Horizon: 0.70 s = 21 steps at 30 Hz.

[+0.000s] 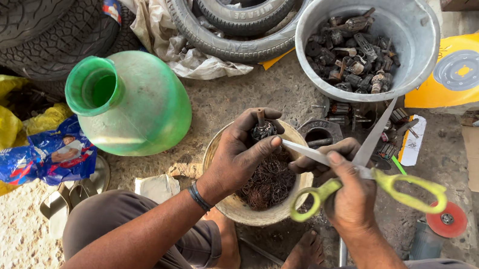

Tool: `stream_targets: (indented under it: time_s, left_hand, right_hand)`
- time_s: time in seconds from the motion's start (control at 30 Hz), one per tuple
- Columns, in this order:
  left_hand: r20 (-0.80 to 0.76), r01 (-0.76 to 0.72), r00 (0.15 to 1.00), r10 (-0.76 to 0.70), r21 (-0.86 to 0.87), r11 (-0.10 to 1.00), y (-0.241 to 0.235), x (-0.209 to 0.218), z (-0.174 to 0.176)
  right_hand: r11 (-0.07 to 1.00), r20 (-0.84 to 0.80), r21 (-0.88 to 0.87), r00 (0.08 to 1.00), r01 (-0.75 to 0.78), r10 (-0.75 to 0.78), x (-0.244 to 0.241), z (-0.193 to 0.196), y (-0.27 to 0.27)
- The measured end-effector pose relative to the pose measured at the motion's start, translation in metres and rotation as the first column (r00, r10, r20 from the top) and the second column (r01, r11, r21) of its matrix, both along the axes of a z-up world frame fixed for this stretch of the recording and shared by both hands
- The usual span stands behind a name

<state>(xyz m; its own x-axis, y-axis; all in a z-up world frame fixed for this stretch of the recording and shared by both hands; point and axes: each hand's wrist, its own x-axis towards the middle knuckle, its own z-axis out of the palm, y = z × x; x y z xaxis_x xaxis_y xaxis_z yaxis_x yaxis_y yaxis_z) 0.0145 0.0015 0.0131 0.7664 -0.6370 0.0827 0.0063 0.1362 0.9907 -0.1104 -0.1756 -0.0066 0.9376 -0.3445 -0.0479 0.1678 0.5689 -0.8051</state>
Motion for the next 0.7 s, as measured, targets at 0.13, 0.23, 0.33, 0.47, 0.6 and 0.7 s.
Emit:
stream_targets:
  time_s: [0.13,0.23,0.33,0.47,0.6,0.7]
  left_hand:
    - [0.117,0.001,0.993,-0.005,0.033,0.999,0.001,-0.001,0.0]
    - [0.104,0.008,0.995,-0.012,0.042,0.999,0.002,-0.002,0.001]
    - [0.103,-0.007,0.995,0.0,0.067,0.998,0.002,-0.002,0.001]
    - [0.178,-0.026,0.984,0.01,0.087,0.996,0.002,-0.003,0.002]
    - [0.163,-0.027,0.987,0.015,0.067,0.997,0.002,-0.005,0.001]
    - [0.16,0.024,0.987,-0.034,0.061,0.998,0.005,-0.004,0.002]
  right_hand:
    - [0.999,0.005,-0.032,1.0,0.024,-0.024,0.0,0.0,0.003]
    - [0.998,-0.005,-0.054,1.0,-0.011,0.011,-0.001,0.003,0.005]
    - [0.998,0.044,-0.056,0.999,-0.02,0.022,0.002,0.001,0.004]
    - [0.995,0.038,-0.091,0.999,-0.032,0.036,0.001,0.001,0.005]
    - [0.953,0.084,-0.303,0.996,0.011,0.015,0.0,0.001,0.004]
    - [0.987,0.076,-0.118,0.99,-0.11,0.119,0.005,-0.003,-0.006]
